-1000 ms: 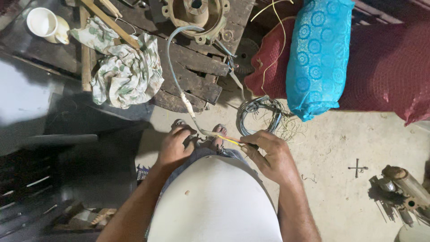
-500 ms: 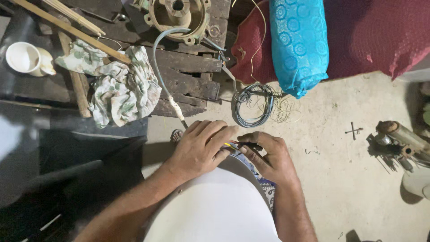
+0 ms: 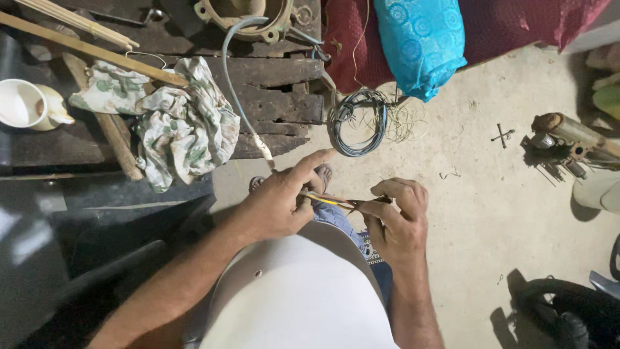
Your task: The person retrieves a motor housing and uses shears to strip the outer insulation from a multi-colored cable. They then cut and separate the individual wires, preparing them for connection.
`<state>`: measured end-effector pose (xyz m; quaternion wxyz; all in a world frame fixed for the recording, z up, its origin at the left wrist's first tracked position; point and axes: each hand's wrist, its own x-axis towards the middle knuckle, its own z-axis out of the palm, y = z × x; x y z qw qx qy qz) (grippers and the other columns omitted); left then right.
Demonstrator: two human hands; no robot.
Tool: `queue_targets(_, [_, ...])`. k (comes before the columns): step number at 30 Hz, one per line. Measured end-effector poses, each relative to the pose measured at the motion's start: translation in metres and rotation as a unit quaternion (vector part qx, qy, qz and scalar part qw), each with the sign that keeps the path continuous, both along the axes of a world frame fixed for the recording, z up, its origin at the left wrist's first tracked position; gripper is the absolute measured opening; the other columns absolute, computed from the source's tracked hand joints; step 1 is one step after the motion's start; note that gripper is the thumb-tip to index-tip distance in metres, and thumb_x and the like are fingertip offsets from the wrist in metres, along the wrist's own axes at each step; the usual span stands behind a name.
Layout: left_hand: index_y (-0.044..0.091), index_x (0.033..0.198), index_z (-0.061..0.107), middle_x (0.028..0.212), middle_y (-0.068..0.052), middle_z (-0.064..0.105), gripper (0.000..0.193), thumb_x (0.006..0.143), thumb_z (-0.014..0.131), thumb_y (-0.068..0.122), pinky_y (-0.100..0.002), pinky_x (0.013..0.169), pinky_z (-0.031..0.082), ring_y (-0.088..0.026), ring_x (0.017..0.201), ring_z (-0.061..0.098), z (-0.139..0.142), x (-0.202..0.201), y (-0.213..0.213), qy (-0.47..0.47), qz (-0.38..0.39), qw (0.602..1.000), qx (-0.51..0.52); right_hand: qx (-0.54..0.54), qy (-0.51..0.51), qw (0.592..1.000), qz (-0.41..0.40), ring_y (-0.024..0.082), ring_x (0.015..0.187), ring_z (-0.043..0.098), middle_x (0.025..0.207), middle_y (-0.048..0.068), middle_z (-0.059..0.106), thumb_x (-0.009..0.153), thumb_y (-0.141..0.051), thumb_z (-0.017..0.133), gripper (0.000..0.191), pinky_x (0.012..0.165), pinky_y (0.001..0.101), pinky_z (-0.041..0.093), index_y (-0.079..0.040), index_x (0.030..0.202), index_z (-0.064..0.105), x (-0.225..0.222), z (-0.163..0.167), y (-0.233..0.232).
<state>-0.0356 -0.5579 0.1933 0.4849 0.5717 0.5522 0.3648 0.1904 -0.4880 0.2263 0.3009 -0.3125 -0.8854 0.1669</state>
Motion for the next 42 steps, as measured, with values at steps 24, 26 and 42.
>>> queue_targets(24, [0.005, 0.135, 0.059, 0.11, -0.001, 0.061, 0.044, 0.092, 0.059, -0.005, -0.028, 0.094, 0.051, -0.01, 0.101, 0.058, -0.021, 0.044, 0.053, -0.154, 0.133, 0.979, -0.001, -0.373, -0.05, 0.926, -0.019, 0.016, 0.057, 0.066, 0.065, 0.009, 0.071, 0.092, -0.027, 0.076, 0.029, 0.052, 0.0332, 0.051, 0.0, 0.084, 0.073, 0.048, -0.042, 0.065])
queue_targets(26, [0.004, 0.134, 0.059, 0.111, 0.0, 0.063, 0.044, 0.091, 0.06, -0.005, -0.027, 0.096, 0.05, -0.009, 0.103, 0.059, -0.023, 0.048, 0.057, -0.167, 0.146, 0.975, -0.01, -0.425, -0.093, 0.9, -0.029, 0.015, 0.054, 0.063, 0.059, 0.009, 0.068, 0.093, -0.031, 0.074, 0.034, 0.049, 0.0324, 0.049, 0.001, 0.083, 0.073, 0.051, -0.046, 0.072])
queue_targets(42, [0.0, 0.128, 0.064, 0.119, -0.007, 0.069, 0.046, 0.083, 0.062, -0.007, -0.027, 0.093, 0.051, -0.012, 0.106, 0.064, -0.025, 0.063, 0.068, -0.048, 0.208, 0.977, 0.005, -0.548, 0.174, 0.817, 0.043, 0.007, 0.075, 0.058, 0.083, 0.001, 0.068, 0.096, -0.01, 0.073, 0.011, 0.066, 0.0231, 0.049, 0.0, 0.103, 0.07, 0.029, -0.069, 0.125])
